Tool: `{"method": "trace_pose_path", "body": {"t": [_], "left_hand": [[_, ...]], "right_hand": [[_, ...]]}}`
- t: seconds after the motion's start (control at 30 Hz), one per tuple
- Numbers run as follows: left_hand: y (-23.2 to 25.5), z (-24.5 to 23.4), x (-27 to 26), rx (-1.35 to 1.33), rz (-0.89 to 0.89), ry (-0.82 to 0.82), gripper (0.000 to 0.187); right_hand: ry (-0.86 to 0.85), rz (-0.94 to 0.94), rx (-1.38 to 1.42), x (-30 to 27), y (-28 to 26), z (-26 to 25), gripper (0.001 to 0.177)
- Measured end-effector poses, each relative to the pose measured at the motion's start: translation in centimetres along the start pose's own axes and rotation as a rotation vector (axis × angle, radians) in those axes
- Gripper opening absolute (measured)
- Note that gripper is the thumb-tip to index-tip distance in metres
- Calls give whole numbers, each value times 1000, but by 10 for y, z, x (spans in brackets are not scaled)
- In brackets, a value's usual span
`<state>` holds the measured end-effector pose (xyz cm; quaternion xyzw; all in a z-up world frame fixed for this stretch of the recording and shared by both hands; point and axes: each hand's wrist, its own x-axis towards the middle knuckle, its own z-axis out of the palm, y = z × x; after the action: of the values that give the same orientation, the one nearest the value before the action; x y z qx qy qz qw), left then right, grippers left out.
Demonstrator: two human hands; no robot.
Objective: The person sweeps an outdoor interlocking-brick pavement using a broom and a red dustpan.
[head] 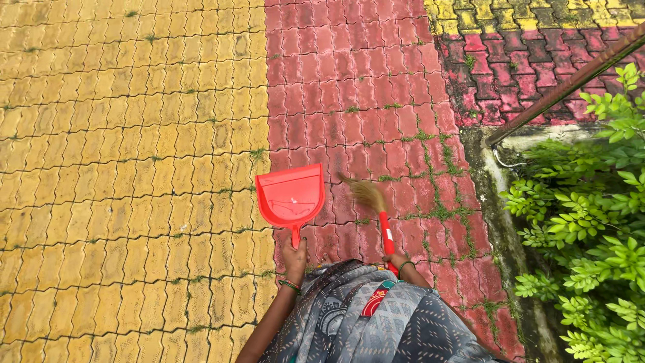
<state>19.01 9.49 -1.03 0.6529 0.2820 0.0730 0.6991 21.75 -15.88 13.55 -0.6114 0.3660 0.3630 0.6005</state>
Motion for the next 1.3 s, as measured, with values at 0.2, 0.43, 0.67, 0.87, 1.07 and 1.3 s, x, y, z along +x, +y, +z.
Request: {"method": "trace_pose_path", "body": {"t": [0.2,0.43,0.67,0.87,1.07,1.3], "left_hand": [[13,11,45,100,-86,-25,19],[30,37,80,-37,-138,-156,20],[67,78,138,-8,-90,-87,21],[101,116,189,-30,-108,-22,20],[116,166,244,-9,-96,-31,18],[112,209,287,132,-70,-12,18]], "right_hand": [[-31,-127,232,18,-47,19,14],[-139,-346,-104,80,-77,22,17],[-429,-211,-144,175,-137,27,7],[-427,-89,-200,219,-210,18,15],[-160,16,38,241,-265,-28,12],[-27,-60,358,262,-321,-59,6]]}}
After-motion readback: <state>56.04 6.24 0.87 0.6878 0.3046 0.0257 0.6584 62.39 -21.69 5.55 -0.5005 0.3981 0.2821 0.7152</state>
